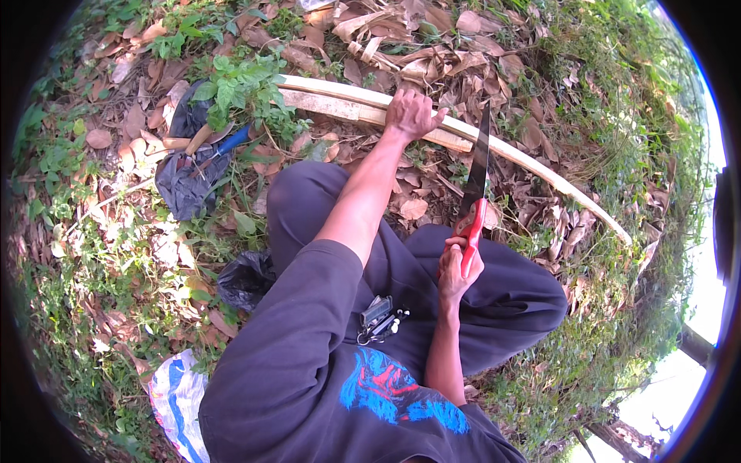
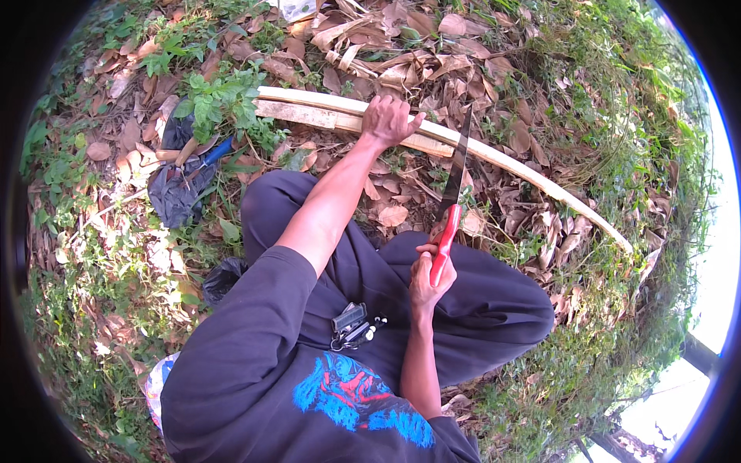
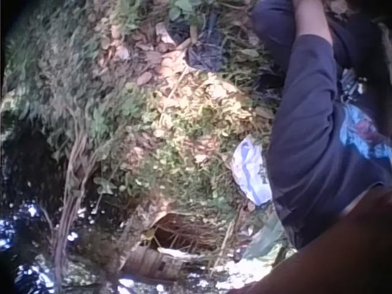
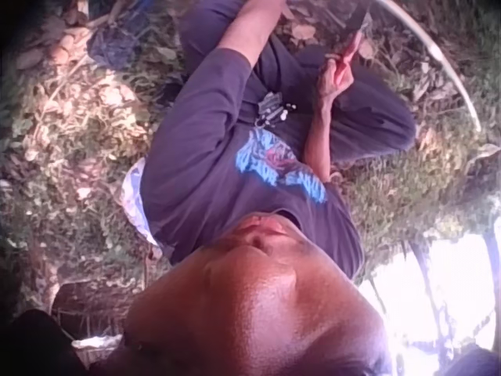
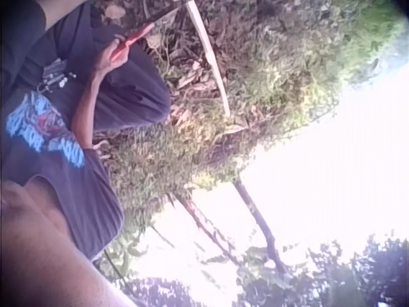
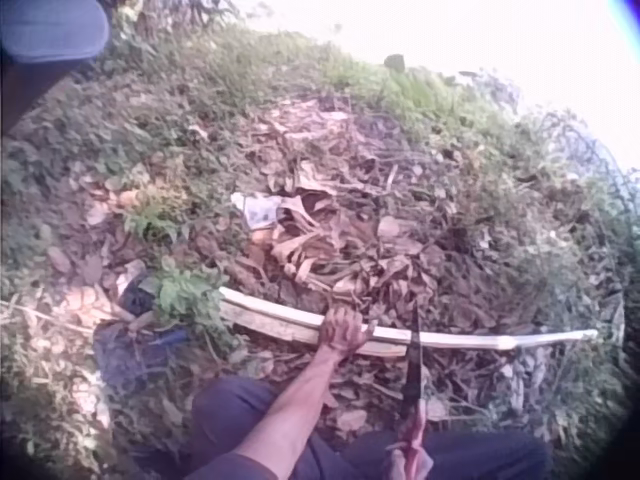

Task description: The person sits on the ground and uses a red-handled saw to cut a long bamboo pole. They hold the pole steady with their left hand while sawing with their right hand, working through the length of the pole.

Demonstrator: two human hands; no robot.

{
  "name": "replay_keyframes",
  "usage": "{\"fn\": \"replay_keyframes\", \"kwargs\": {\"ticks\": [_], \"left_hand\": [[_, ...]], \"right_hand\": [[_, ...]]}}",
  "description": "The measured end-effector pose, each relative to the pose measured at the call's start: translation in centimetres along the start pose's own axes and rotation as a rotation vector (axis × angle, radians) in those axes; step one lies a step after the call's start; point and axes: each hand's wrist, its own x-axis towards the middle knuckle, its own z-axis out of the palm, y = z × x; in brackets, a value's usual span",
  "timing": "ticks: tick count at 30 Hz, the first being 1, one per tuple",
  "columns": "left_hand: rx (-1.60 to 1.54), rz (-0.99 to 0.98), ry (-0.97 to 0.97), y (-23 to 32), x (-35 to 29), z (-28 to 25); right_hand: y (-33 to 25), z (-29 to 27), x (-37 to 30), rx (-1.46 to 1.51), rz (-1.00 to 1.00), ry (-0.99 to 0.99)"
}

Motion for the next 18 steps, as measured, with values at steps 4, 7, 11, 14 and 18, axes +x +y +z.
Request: {"fn": "replay_keyframes", "kwargs": {"ticks": [4, 7, 11, 14, 18], "left_hand": [[-0.007, -0.014, -0.032, 0.0, 0.2, -0.1], [-0.004, -0.02, -0.054, 0.0, 0.3, -0.2], [-0.033, -0.019, -0.047, 0.1, 0.4, 0.0], [-0.021, -0.009, -0.048, 0.0, 0.0, 0.2], [-0.021, 0.003, -0.041, -0.3, 0.2, 0.5]], "right_hand": [[-1.3, -0.4, 0.4, 0.049, 0.034, -0.019], [-2.4, -1.0, 1.0, 0.036, 0.037, -0.015], [-4.0, -1.4, 1.0, -0.005, 0.041, 0.015], [-4.6, -1.0, 0.4, -0.025, 0.034, 0.045], [-5.9, -0.6, -0.1, 0.01, 0.045, 0.074]]}}
